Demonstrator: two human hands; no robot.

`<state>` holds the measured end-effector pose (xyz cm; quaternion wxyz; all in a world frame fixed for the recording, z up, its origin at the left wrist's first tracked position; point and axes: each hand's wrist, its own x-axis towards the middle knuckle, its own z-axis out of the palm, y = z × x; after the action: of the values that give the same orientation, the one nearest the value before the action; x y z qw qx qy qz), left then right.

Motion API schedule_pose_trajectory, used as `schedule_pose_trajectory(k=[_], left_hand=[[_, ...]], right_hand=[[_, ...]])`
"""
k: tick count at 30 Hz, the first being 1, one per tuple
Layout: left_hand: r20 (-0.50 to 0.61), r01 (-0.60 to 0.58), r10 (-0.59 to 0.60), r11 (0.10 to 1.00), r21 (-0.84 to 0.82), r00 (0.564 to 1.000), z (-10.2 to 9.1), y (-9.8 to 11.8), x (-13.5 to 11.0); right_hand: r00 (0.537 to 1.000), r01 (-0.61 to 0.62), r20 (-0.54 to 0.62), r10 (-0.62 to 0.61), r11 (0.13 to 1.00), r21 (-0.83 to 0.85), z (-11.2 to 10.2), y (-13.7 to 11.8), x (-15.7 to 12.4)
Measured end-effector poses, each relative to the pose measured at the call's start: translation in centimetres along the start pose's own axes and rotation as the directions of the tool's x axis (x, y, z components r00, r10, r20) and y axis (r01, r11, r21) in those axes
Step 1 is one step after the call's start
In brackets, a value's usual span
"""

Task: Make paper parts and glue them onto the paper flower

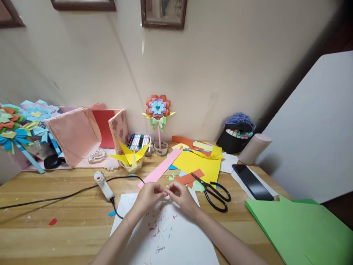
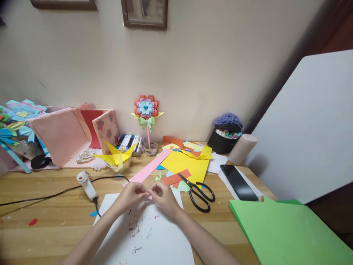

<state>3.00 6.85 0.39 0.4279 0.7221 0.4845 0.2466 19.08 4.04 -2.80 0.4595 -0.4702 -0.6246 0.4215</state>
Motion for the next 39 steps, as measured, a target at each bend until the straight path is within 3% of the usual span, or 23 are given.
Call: schedule_pose_trajectory(k=[3, 8, 11, 14, 17, 19, 22, 25, 29, 33, 39], left_hand=[[-0.062, 0.034, -0.045, 0.987, -0.158, 0.997, -0.5, -0.1, 0.5], [-0.263, -0.051, -0.006, 0.976, -0.21, 0.965, -3.0, 1.7, 2.7], [-0.298, -0.091, -0.012, 0.94, -0.329, 0.955, -4.1, 3.3, 4.1], [-0.302, -0.094, -0.051, 0.891, -0.445, 0.952, -4.5, 4.4, 5.0], [-0.301, -0.075, -0.088, 0.868, -0.491, 0.949, -4.9, 4.9, 5.1], [-0.313, -0.068, -0.108, 0.863, -0.501, 0.944, -5.5, 4.9, 5.0], [-0.349, -0.081, -0.118, 0.858, -0.508, 0.93, -6.6, 5.0, 4.8], [-0.387, -0.102, -0.123, 0.853, -0.512, 0.914, -7.6, 5.0, 4.6], [-0.421, -0.134, -0.123, 0.838, -0.529, 0.899, -8.2, 5.0, 4.4], [-0.45, -0.159, -0.129, 0.821, -0.548, 0.884, -7.8, 5.9, 3.9], [-0.561, -0.243, -0.092, 0.835, -0.493, 0.823, -6.0, 9.5, 2.5]], right_hand=[[0.997, -0.033, -0.072, 0.039, 0.996, 0.083, 0.2, 0.1, -0.2], [0.983, -0.076, -0.155, 0.1, 0.985, 0.157, -0.2, 0.9, 1.0], [0.977, -0.019, -0.21, 0.027, 0.999, 0.04, -1.5, 0.1, 5.7], [0.935, 0.014, -0.352, -0.049, 0.995, -0.102, -2.8, -1.1, 13.2], [0.913, 0.004, -0.404, -0.055, 0.992, -0.126, -2.5, -1.1, 20.0], [0.909, -0.006, -0.415, -0.049, 0.991, -0.13, -1.6, -0.5, 22.6], [0.905, -0.001, -0.422, -0.056, 0.991, -0.135, -0.4, 0.3, 24.0], [0.897, 0.027, -0.435, -0.084, 0.99, -0.136, -0.5, -0.2, 23.8], [0.898, 0.079, -0.421, -0.125, 0.989, -0.126, -1.7, -2.9, 21.5], [0.924, 0.084, -0.368, -0.101, 0.995, -0.061, -1.6, -5.7, 15.7], [0.977, -0.008, -0.212, 0.027, 0.996, 0.089, 1.2, -8.1, 6.9]])
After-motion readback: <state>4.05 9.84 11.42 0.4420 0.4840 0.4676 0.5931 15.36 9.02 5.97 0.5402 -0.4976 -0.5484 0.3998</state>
